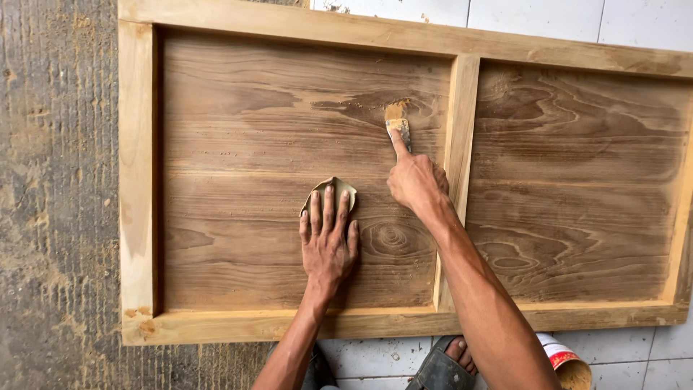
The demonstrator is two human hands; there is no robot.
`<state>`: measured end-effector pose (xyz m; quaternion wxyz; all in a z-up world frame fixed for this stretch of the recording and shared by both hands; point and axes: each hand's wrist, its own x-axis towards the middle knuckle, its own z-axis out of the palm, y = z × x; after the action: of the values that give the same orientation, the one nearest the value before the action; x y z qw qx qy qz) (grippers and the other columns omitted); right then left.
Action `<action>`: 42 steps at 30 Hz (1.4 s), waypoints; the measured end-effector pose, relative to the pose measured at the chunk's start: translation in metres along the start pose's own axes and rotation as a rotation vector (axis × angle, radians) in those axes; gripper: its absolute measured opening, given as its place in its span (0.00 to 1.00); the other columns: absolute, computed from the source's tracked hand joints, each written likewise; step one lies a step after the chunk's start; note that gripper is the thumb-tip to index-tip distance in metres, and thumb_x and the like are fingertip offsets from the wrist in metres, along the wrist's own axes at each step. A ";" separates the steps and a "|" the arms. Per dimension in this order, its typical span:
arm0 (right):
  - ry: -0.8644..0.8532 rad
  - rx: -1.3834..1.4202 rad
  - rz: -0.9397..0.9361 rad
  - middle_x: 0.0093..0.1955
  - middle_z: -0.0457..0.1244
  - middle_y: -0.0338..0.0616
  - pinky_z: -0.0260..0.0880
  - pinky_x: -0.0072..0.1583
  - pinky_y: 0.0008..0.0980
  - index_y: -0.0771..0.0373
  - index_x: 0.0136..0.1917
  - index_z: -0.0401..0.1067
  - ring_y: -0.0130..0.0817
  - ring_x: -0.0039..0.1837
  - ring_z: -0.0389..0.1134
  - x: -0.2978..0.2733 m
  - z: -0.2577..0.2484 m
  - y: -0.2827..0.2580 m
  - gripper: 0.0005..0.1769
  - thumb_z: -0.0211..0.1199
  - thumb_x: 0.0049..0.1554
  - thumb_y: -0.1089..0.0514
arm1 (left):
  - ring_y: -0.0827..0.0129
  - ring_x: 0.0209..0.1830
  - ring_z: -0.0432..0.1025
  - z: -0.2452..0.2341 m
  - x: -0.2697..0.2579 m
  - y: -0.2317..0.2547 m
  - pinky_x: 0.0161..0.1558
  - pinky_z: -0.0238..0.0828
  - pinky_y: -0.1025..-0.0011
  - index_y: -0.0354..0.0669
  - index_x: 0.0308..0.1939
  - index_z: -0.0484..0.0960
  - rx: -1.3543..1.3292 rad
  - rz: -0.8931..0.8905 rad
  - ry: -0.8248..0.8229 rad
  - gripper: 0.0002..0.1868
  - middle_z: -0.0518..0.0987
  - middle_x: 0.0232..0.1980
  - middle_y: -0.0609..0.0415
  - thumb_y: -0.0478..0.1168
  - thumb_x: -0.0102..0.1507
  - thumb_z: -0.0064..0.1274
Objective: The person sands the surface and edges of a large wooden tray using a sanding block. They then use a putty knife to scrape a small area on the wood before resuming sanding with the block.
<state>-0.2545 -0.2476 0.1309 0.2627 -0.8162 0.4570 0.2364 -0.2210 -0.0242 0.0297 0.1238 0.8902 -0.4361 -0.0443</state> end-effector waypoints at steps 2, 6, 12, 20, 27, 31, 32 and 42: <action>-0.002 0.018 -0.024 0.44 0.72 0.57 0.78 0.51 0.61 0.52 0.92 0.39 0.55 0.47 0.77 0.003 -0.005 0.001 0.53 0.62 0.61 0.63 | 0.57 0.89 0.47 -0.003 -0.001 0.000 0.80 0.37 0.54 0.68 0.85 0.59 0.023 0.005 0.035 0.34 0.57 0.88 0.57 0.60 0.74 0.35; -0.043 -0.012 0.008 0.47 0.72 0.59 0.77 0.51 0.61 0.48 0.92 0.40 0.56 0.51 0.77 0.016 -0.013 -0.006 0.52 0.63 0.62 0.61 | 0.57 0.88 0.47 -0.001 0.001 0.000 0.80 0.38 0.54 0.68 0.85 0.59 0.033 0.009 0.037 0.34 0.57 0.88 0.57 0.60 0.74 0.35; 0.023 0.012 0.029 0.47 0.70 0.61 0.77 0.47 0.59 0.49 0.91 0.45 0.56 0.48 0.76 0.019 -0.017 -0.017 0.47 0.60 0.64 0.63 | 0.57 0.88 0.48 -0.004 0.000 0.000 0.80 0.38 0.54 0.68 0.85 0.59 0.027 0.013 0.056 0.33 0.57 0.88 0.57 0.60 0.74 0.35; -0.100 0.023 0.071 0.56 0.70 0.72 0.74 0.57 0.65 0.51 0.91 0.42 0.68 0.59 0.75 -0.042 -0.020 -0.038 0.47 0.56 0.64 0.66 | 0.57 0.88 0.48 -0.006 0.005 0.001 0.80 0.37 0.54 0.67 0.85 0.59 0.012 0.006 0.049 0.33 0.58 0.87 0.57 0.59 0.74 0.35; -0.008 -0.022 0.060 0.56 0.71 0.68 0.75 0.59 0.65 0.41 0.90 0.46 0.64 0.60 0.75 0.019 -0.009 -0.020 0.47 0.56 0.62 0.58 | 0.57 0.88 0.48 -0.004 0.002 0.000 0.80 0.39 0.53 0.68 0.85 0.59 0.024 0.024 0.043 0.34 0.57 0.88 0.56 0.59 0.74 0.37; 0.003 0.007 0.005 0.51 0.71 0.71 0.78 0.50 0.57 0.56 0.91 0.45 0.58 0.47 0.76 -0.025 -0.009 -0.029 0.47 0.58 0.63 0.66 | 0.57 0.88 0.48 -0.003 0.003 -0.001 0.80 0.38 0.54 0.68 0.85 0.60 0.035 0.023 0.061 0.34 0.58 0.88 0.56 0.59 0.74 0.37; -0.043 0.005 0.005 0.54 0.71 0.71 0.78 0.52 0.56 0.59 0.91 0.44 0.58 0.49 0.77 -0.043 -0.010 -0.035 0.46 0.57 0.64 0.67 | 0.57 0.88 0.48 -0.004 0.000 -0.001 0.80 0.38 0.54 0.67 0.85 0.60 0.038 0.022 0.062 0.34 0.58 0.87 0.56 0.59 0.74 0.37; -0.023 -0.025 0.078 0.61 0.73 0.52 0.74 0.65 0.52 0.28 0.89 0.43 0.50 0.65 0.75 -0.009 -0.013 -0.005 0.45 0.50 0.64 0.53 | 0.56 0.88 0.50 -0.004 0.003 0.002 0.80 0.39 0.53 0.66 0.84 0.61 0.031 0.037 0.094 0.33 0.59 0.87 0.55 0.58 0.74 0.38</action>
<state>-0.2524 -0.2482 0.1477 0.2483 -0.7983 0.4825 0.2613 -0.2202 -0.0267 0.0342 0.1311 0.8849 -0.4469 0.0069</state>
